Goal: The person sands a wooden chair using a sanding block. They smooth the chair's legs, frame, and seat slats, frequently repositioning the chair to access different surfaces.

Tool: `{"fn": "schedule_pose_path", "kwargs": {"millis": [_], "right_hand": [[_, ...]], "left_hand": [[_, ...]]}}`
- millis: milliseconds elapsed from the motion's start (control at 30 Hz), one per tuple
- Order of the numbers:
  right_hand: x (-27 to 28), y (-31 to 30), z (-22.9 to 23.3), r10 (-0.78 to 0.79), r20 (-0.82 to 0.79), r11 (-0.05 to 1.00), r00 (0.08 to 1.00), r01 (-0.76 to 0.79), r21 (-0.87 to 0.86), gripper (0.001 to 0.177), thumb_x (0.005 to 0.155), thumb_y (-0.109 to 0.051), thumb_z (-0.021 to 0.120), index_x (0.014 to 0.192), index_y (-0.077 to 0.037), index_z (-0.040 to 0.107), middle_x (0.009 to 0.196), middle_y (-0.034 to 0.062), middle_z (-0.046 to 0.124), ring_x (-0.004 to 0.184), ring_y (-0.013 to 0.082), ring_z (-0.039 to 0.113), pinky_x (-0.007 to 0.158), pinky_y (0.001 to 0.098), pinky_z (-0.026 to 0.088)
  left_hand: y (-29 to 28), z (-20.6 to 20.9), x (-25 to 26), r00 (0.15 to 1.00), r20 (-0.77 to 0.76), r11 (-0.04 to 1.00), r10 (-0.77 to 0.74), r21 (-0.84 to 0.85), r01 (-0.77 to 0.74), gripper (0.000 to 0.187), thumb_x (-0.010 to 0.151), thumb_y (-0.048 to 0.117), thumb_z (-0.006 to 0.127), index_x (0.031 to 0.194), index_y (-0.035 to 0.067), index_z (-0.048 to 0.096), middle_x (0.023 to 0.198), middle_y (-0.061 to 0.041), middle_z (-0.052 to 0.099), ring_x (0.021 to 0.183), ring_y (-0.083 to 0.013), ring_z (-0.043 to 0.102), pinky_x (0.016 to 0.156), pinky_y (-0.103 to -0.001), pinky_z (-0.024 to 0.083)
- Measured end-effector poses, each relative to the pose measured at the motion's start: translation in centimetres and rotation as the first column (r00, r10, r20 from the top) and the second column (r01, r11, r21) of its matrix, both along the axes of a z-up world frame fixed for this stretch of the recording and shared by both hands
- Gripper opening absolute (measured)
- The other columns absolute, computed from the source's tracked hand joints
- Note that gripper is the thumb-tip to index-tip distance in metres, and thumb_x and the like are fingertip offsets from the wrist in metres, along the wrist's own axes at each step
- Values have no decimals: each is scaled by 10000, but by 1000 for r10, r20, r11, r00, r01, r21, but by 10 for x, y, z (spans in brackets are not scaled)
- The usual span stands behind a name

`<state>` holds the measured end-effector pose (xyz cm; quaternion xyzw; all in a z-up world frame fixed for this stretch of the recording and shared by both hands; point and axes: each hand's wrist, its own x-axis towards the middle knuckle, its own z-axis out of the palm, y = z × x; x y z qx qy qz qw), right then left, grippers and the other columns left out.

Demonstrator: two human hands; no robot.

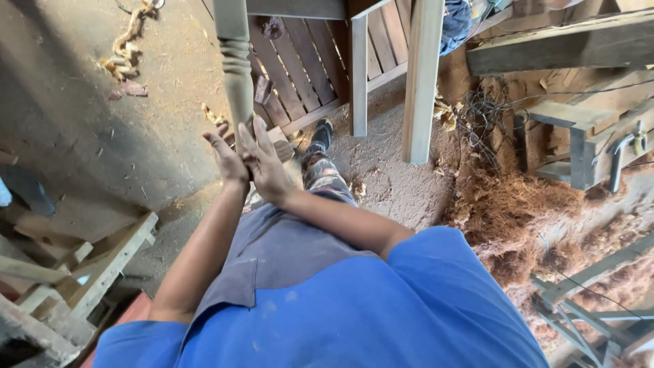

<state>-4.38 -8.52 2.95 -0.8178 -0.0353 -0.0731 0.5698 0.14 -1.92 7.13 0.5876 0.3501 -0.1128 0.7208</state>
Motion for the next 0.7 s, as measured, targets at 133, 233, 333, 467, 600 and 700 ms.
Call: {"fn": "schedule_pose_path", "kwargs": {"millis": [133,233,333,467,600,700], "right_hand": [[69,5,19,-73,43,996,996,71,55,495,1116,-173,420,1603,-199,332,1729,155,73,1600,347,93,1322,473,130],[73,-4,25,-109,-276,961,955,172,215,715,1065,11,417,1594,-401,169,1741,-53,-61,1551,337,272,818,276,722],[46,-43,41,119,-130,973,984,-90,212,528,1127,-86,376,1629,-157,230,1744,67,24,1644,213,-12,1379,392,23],[9,-99,52,86,-378,922,922,70,380,588,995,95,333,1523,-151,415,1630,119,354,1483,294,367,1217,412,375],[4,-133,61,-253,-416,809,874,427,405,424,1078,-19,347,1480,-88,460,1617,128,374,1533,257,279,1294,414,257],[6,-154,76,-253,-326,911,911,338,236,390,1093,-99,386,1471,-66,475,1549,124,477,1500,256,370,1286,406,261]], "left_hand": [[14,-63,-9,994,106,999,-7,45,2,825,1008,791,224,1291,87,549,1064,-148,569,911,-257,608,804,-308,530],[9,-17,-2,979,33,950,-202,249,188,948,799,877,182,1191,84,524,1138,-123,638,1045,-248,665,877,-352,534],[4,19,11,901,18,772,-433,523,361,801,938,757,213,1335,109,463,1247,-242,612,1009,-444,660,723,-547,477],[-10,42,66,806,-122,644,-580,537,545,696,1002,461,572,1462,3,321,1331,-197,524,1077,-289,633,851,-427,604],[-32,28,148,844,-190,675,-502,523,520,445,878,43,781,1209,-4,488,1020,-126,698,750,-149,734,595,-208,666],[-22,2,197,773,-396,666,-495,399,630,345,624,190,862,912,104,693,851,-32,734,709,-118,723,597,-288,613]]}}
